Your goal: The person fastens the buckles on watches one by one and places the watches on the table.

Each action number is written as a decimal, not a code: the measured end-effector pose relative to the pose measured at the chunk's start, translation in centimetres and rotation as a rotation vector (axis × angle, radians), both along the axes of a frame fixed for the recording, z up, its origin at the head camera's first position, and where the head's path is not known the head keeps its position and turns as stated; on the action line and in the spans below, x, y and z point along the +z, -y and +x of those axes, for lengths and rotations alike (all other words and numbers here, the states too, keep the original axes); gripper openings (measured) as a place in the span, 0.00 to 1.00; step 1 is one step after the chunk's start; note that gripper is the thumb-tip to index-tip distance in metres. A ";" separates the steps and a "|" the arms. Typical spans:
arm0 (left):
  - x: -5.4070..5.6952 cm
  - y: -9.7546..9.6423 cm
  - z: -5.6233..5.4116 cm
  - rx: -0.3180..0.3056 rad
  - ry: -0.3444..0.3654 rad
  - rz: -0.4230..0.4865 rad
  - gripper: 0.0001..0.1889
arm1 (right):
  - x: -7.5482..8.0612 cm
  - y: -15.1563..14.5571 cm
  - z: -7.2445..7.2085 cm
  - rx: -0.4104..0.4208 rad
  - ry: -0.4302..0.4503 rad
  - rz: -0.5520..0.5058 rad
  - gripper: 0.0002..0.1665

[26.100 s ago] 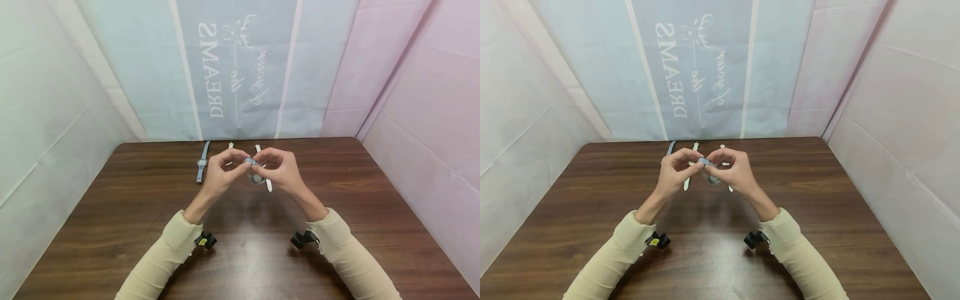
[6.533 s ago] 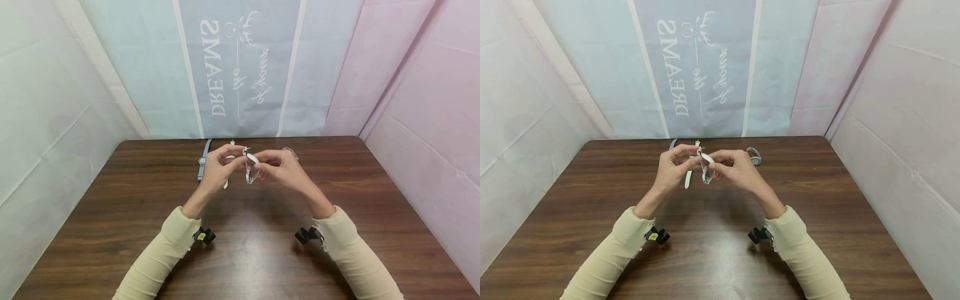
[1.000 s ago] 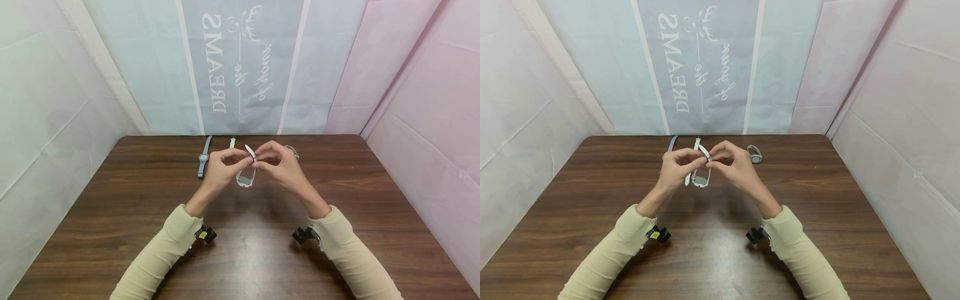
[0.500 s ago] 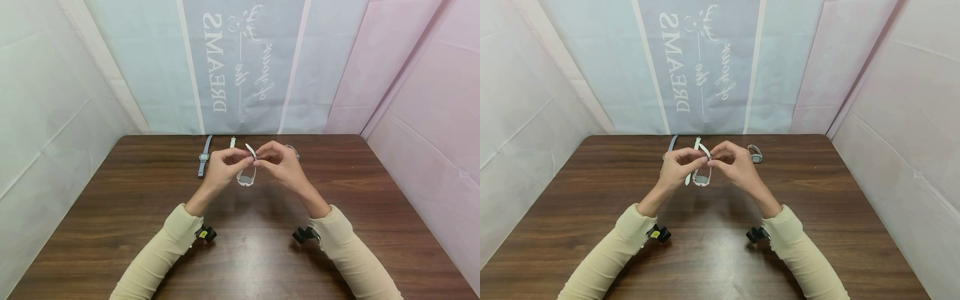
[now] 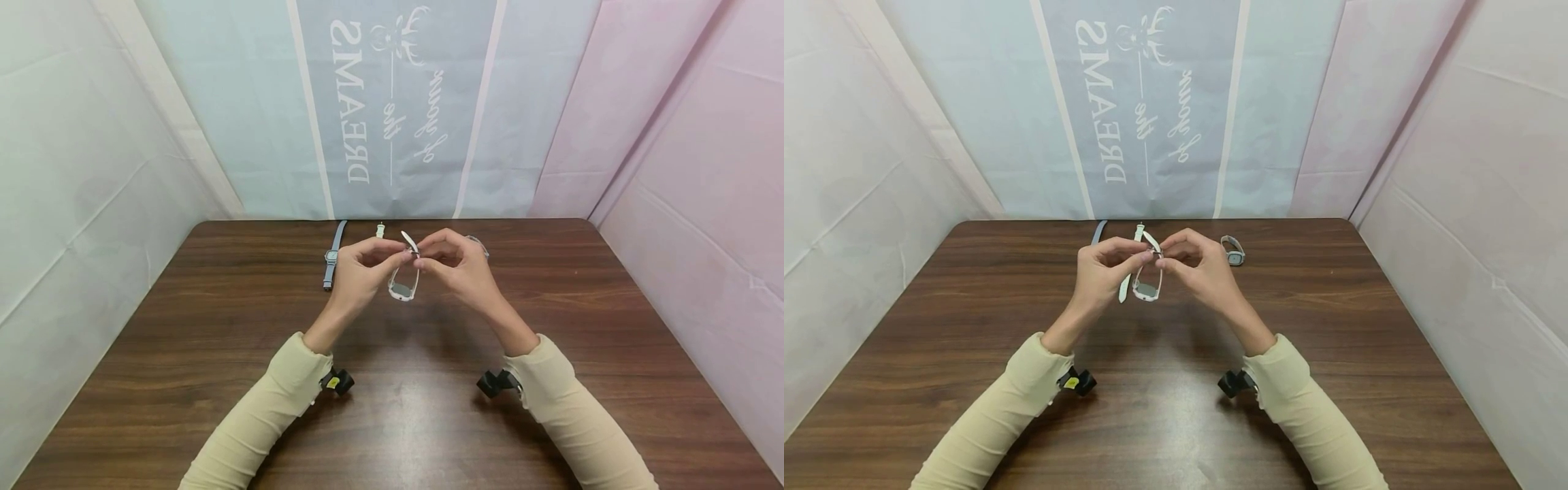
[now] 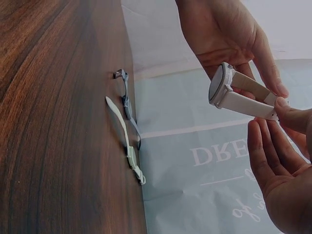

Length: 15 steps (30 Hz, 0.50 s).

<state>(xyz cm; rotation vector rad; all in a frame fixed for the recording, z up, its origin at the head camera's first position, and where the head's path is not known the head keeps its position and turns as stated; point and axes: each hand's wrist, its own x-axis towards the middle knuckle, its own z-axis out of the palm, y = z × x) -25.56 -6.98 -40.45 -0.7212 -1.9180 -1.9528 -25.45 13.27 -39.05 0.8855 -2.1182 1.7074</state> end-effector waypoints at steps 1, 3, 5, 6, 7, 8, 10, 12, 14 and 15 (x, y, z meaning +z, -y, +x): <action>0.0 0.0 0.0 0.003 0.000 0.001 0.08 | 0.0 0.0 0.0 -0.001 -0.001 -0.004 0.14; 0.0 -0.1 0.0 0.006 -0.005 0.001 0.08 | 0.0 0.1 0.0 -0.002 -0.002 -0.012 0.14; 0.0 -0.1 0.0 0.013 -0.013 -0.007 0.08 | 0.0 0.1 0.0 -0.008 -0.003 -0.017 0.14; 0.0 -0.1 0.1 0.018 -0.019 -0.014 0.09 | 0.0 0.1 0.0 -0.013 -0.002 -0.020 0.14; -0.1 -0.1 0.1 0.022 -0.026 -0.022 0.09 | 0.0 0.1 0.0 -0.018 -0.002 -0.020 0.14; -0.1 -0.1 0.1 0.026 -0.035 -0.031 0.09 | 0.0 0.1 0.1 -0.021 -0.001 -0.022 0.14; -0.1 -0.1 0.0 0.036 -0.053 -0.048 0.09 | 0.0 0.1 0.1 -0.027 0.001 -0.024 0.13; -0.2 0.0 0.0 0.042 -0.073 -0.057 0.09 | 0.1 0.2 0.1 -0.029 0.002 -0.027 0.13; -0.2 0.0 0.0 0.044 -0.093 -0.061 0.09 | 0.1 0.2 0.1 -0.027 -0.001 -0.032 0.13; -0.2 0.0 0.0 0.044 -0.105 -0.062 0.09 | 0.1 0.2 0.1 -0.027 -0.003 -0.034 0.13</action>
